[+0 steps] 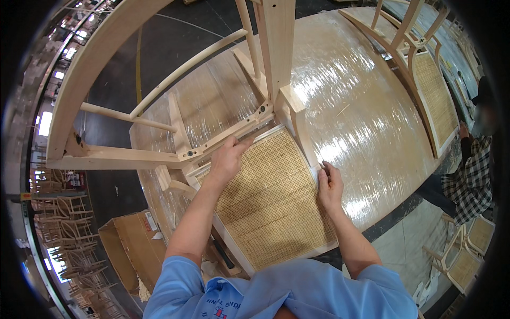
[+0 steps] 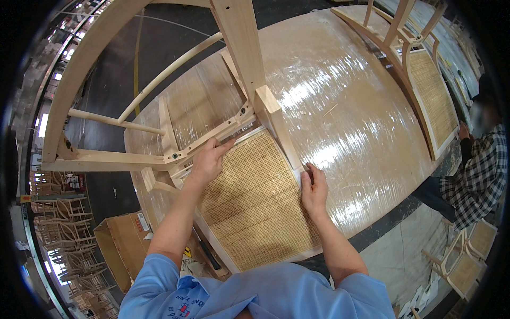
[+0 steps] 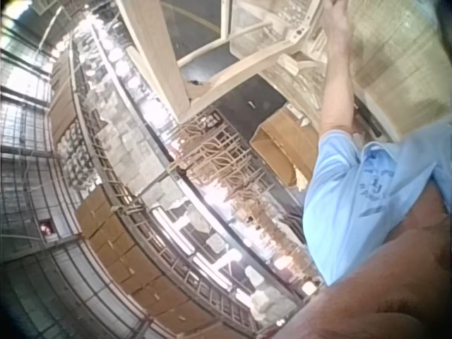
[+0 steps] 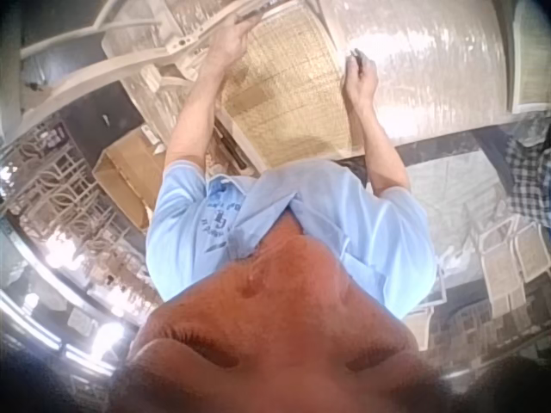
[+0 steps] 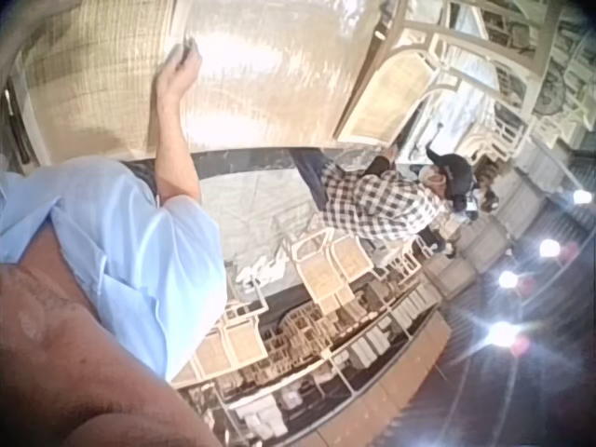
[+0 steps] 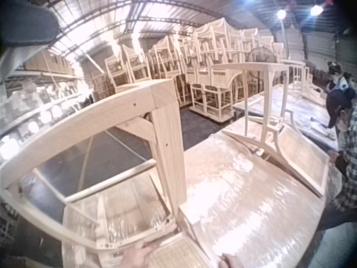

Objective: The person assembles a wooden chair by inserting thin wooden dowels into pre-drilled holes and tapping them in with a rubber mallet. They repeatedly hammer the dowels along the chair frame and seat edges, then lift and reposition the chair to continue assembly.

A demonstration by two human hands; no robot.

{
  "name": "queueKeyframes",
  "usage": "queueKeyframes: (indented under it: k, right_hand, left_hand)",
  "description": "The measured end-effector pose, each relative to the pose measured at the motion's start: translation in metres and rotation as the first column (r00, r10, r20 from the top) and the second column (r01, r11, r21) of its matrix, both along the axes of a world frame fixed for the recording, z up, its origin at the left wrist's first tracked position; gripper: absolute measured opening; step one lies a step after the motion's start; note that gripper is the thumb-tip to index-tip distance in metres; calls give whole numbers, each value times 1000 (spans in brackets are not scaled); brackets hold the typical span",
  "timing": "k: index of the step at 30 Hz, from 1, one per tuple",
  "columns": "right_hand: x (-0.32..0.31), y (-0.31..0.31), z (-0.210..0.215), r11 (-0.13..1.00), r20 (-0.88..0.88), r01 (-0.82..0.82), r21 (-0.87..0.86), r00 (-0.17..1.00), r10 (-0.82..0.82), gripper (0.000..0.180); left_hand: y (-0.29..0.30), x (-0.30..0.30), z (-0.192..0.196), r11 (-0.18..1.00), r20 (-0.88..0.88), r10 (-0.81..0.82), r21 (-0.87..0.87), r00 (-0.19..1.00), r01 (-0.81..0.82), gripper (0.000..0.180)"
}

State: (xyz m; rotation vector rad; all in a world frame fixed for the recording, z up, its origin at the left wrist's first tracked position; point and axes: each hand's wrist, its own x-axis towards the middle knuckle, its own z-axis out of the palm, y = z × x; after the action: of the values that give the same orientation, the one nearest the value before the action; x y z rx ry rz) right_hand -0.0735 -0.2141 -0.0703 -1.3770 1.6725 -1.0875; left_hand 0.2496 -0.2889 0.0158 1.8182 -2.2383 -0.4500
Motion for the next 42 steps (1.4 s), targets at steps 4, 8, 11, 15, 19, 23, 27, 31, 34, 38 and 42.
queueKeyframes:
  k: [4,8,11,15,19,23,27,31,34,38,42]
  right_hand:
    - [8,1,8,995,-105,-35,-97,994,25,33]
    - [39,-6,33,951,-210,-205,-233,965,157,38]
    - [84,-51,67,938,-207,-346,-16,919,336,50]
    - [101,-101,65,894,-477,-356,273,756,447,60]
    - [112,-103,76,854,-473,-323,408,725,501,58]
    - [107,-103,66,871,-584,-378,315,646,492,62]
    - [107,-110,69,830,-650,-432,352,526,549,63]
    - [97,-113,66,822,-681,-437,364,477,555,62]
    - [95,-115,66,817,-682,-456,354,472,559,63]
    - [101,-115,71,797,-678,-476,371,448,583,63]
    - [98,-116,67,799,-685,-493,345,449,573,63]
  left_hand:
    - [1,-1,-4,999,46,1,-40,999,1,51]
    - [5,-8,-8,999,87,28,-19,996,-27,58]
    - [6,-7,-11,999,109,43,-30,993,-40,60]
    - [-2,-12,-10,997,155,16,71,988,-28,64]
    - [8,-5,-15,988,171,60,129,983,-83,59]
    - [9,-16,-5,988,83,101,109,991,-110,71]
    - [18,-6,-8,995,22,95,19,995,-95,61]
    - [42,8,-9,964,-61,203,-164,977,-210,45]
    - [61,23,-19,905,-169,282,-279,944,-320,36]
    - [68,29,-38,819,-195,343,-418,919,-394,32]
    - [61,23,-46,817,-249,377,-364,892,-447,31]
